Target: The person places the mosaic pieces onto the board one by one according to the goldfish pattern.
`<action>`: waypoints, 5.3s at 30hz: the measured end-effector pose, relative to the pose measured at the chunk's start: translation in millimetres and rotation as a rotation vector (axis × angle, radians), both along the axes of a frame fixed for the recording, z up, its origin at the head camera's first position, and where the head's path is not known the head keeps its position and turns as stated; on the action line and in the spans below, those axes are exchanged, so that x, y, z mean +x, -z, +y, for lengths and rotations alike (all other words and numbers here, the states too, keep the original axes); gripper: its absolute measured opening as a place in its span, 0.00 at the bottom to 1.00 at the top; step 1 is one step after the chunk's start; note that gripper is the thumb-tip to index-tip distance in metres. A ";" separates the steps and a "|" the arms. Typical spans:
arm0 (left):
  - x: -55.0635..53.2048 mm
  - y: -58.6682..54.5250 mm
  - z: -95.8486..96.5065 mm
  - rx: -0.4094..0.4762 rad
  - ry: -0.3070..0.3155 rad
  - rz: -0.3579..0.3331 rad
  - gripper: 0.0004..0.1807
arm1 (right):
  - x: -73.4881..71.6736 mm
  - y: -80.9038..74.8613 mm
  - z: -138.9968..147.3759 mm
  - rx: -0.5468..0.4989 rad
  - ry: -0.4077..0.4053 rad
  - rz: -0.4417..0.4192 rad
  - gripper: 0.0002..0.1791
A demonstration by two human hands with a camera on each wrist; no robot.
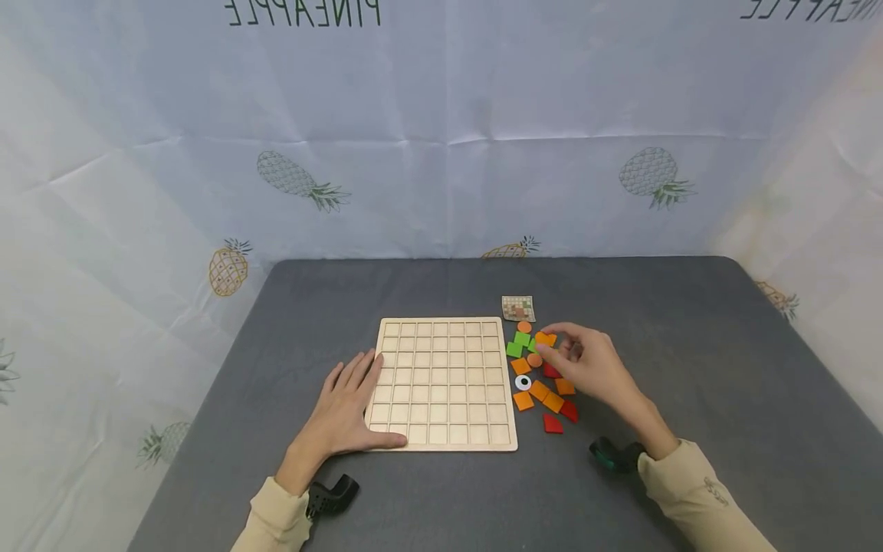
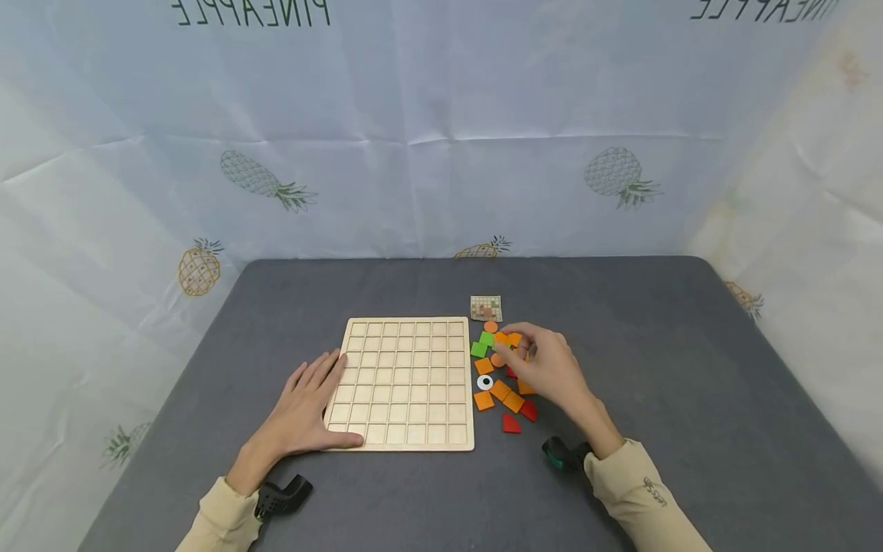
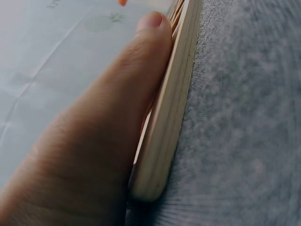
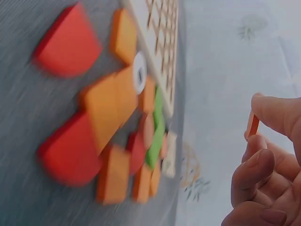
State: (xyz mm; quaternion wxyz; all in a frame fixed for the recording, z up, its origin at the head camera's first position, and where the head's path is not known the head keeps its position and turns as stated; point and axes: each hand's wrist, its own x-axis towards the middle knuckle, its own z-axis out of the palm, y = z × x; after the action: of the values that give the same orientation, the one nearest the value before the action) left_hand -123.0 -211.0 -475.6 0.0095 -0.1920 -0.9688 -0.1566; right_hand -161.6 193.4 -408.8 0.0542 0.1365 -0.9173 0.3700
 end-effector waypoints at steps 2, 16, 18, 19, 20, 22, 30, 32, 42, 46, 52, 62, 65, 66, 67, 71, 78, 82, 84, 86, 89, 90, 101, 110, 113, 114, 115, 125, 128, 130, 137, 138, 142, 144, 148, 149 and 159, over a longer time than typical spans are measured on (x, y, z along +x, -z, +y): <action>-0.3 0.7 -0.3 -0.003 0.002 0.013 0.76 | -0.3 -2.5 -8.0 -0.021 -0.020 0.008 0.17; 0.1 3.2 -1.2 0.030 0.008 0.022 0.75 | -6.2 -10.7 -72.1 -0.112 -0.176 -0.007 0.18; -0.3 3.0 -0.8 0.032 0.008 0.020 0.75 | -4.7 -8.6 -82.3 -0.124 -0.201 -0.014 0.18; -0.6 2.9 -0.7 0.030 0.006 0.019 0.75 | -3.8 -7.4 -87.9 -0.126 -0.216 -0.021 0.18; -0.8 2.8 -0.6 0.029 0.004 0.018 0.75 | -2.7 -6.2 -93.7 -0.126 -0.227 -0.029 0.18; -1.0 2.8 -0.5 0.026 0.000 0.017 0.75 | -0.4 -3.2 -106.1 -0.125 -0.250 -0.045 0.18; -1.3 3.7 -1.0 0.028 0.004 0.029 0.75 | 7.0 5.6 -151.8 -0.112 -0.345 -0.096 0.17; -1.2 3.9 -1.0 0.030 0.008 0.035 0.74 | 8.1 7.8 -160.2 -0.122 -0.374 -0.110 0.17; 0.0 4.1 -1.8 0.024 0.021 0.053 0.75 | 7.3 26.7 -187.9 -0.170 -0.478 -0.159 0.17; 0.2 5.0 -2.3 0.024 0.023 0.058 0.76 | 5.5 37.0 -196.7 -0.174 -0.496 -0.180 0.18; 0.6 5.9 -2.7 0.034 0.026 0.059 0.76 | 5.0 48.1 -203.0 -0.185 -0.495 -0.217 0.18; -0.4 4.2 -2.8 0.033 0.028 0.064 0.76 | 5.1 53.6 -207.5 -0.119 -0.431 -0.188 0.18; -0.5 3.9 -2.8 0.028 0.029 0.069 0.76 | 5.2 53.9 -208.7 -0.088 -0.418 -0.182 0.19; -0.3 3.7 -2.8 0.026 0.029 0.069 0.76 | 5.2 54.1 -209.0 -0.081 -0.414 -0.182 0.19; -0.3 3.8 -2.9 0.026 0.029 0.068 0.76 | 5.3 54.4 -209.4 -0.077 -0.409 -0.185 0.19; 0.0 4.0 -2.6 0.023 0.028 0.064 0.76 | 6.2 54.8 -210.3 -0.078 -0.397 -0.200 0.19; 0.1 3.3 -2.6 0.022 0.026 0.071 0.76 | 5.7 55.1 -211.4 -0.100 -0.391 -0.216 0.19; -0.2 3.0 -2.4 0.016 0.024 0.067 0.76 | 5.3 55.6 -211.6 -0.107 -0.385 -0.224 0.19; -0.3 3.4 -2.2 0.013 0.022 0.066 0.76 | 5.5 55.5 -211.7 -0.119 -0.380 -0.228 0.19; -0.3 3.7 -2.0 0.013 0.020 0.064 0.76 | 5.8 55.5 -211.8 -0.129 -0.374 -0.229 0.19; 0.0 3.6 -1.7 0.014 0.017 0.062 0.76 | 6.6 54.8 -211.8 -0.143 -0.363 -0.228 0.19; 0.1 3.5 -1.5 0.013 0.016 0.061 0.76 | 6.7 54.7 -211.8 -0.144 -0.358 -0.228 0.19; 0.4 2.8 -0.9 0.018 0.014 0.059 0.76 | 7.0 52.8 -211.6 -0.158 -0.346 -0.225 0.19; 0.6 4.4 -0.3 0.026 0.017 0.046 0.75 | 7.5 54.8 -209.8 -0.161 -0.342 -0.217 0.20; 0.6 4.2 -0.1 0.025 0.019 0.052 0.75 | 8.3 54.5 -209.0 -0.157 -0.340 -0.212 0.20; 0.5 4.0 -0.2 0.024 0.019 0.054 0.75 | 8.4 54.4 -208.8 -0.155 -0.341 -0.208 0.20; 0.4 4.1 -0.2 0.024 0.019 0.055 0.75 | 8.5 54.2 -208.6 -0.152 -0.341 -0.203 0.19; 0.9 3.3 -0.6 0.019 0.018 0.066 0.75 | 15.3 38.8 -195.0 -0.101 -0.370 -0.185 0.20; 1.0 3.2 -0.8 0.016 0.016 0.067 0.75 | 16.4 31.6 -186.3 -0.096 -0.362 -0.173 0.19; 0.8 3.2 -1.0 0.015 0.013 0.065 0.75 | 15.9 26.7 -179.6 -0.097 -0.354 -0.160 0.19; 0.1 3.0 -1.2 0.021 0.005 0.037 0.75 | 10.5 9.4 -151.4 -0.119 -0.314 -0.097 0.19; 0.1 2.9 -1.1 0.019 0.004 0.036 0.75 | 9.4 7.0 -146.8 -0.126 -0.305 -0.088 0.18; 0.0 3.1 -1.0 0.014 0.002 0.031 0.75 | 3.9 -2.8 -128.5 -0.167 -0.267 -0.068 0.18; 0.0 3.4 -1.2 0.012 0.000 0.028 0.75 | 0.9 -7.0 -119.0 -0.199 -0.243 -0.071 0.18; 0.1 4.4 -1.3 0.004 0.003 0.027 0.75 | -5.6 -13.8 -100.7 -0.248 -0.190 -0.054 0.17; 0.2 4.5 -1.4 0.007 0.004 0.026 0.75 | -7.3 -15.1 -96.3 -0.252 -0.180 -0.046 0.17; -0.8 5.1 -1.9 0.004 0.013 0.034 0.75 | -21.6 -22.0 -45.9 -0.196 -0.161 -0.094 0.17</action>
State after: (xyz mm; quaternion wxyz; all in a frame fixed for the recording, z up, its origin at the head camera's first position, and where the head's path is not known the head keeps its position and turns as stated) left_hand -123.8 -212.9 -480.7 0.0252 -0.2008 -0.9669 -0.1554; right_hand -183.2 147.5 -386.7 -0.0054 0.1863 -0.8644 0.4669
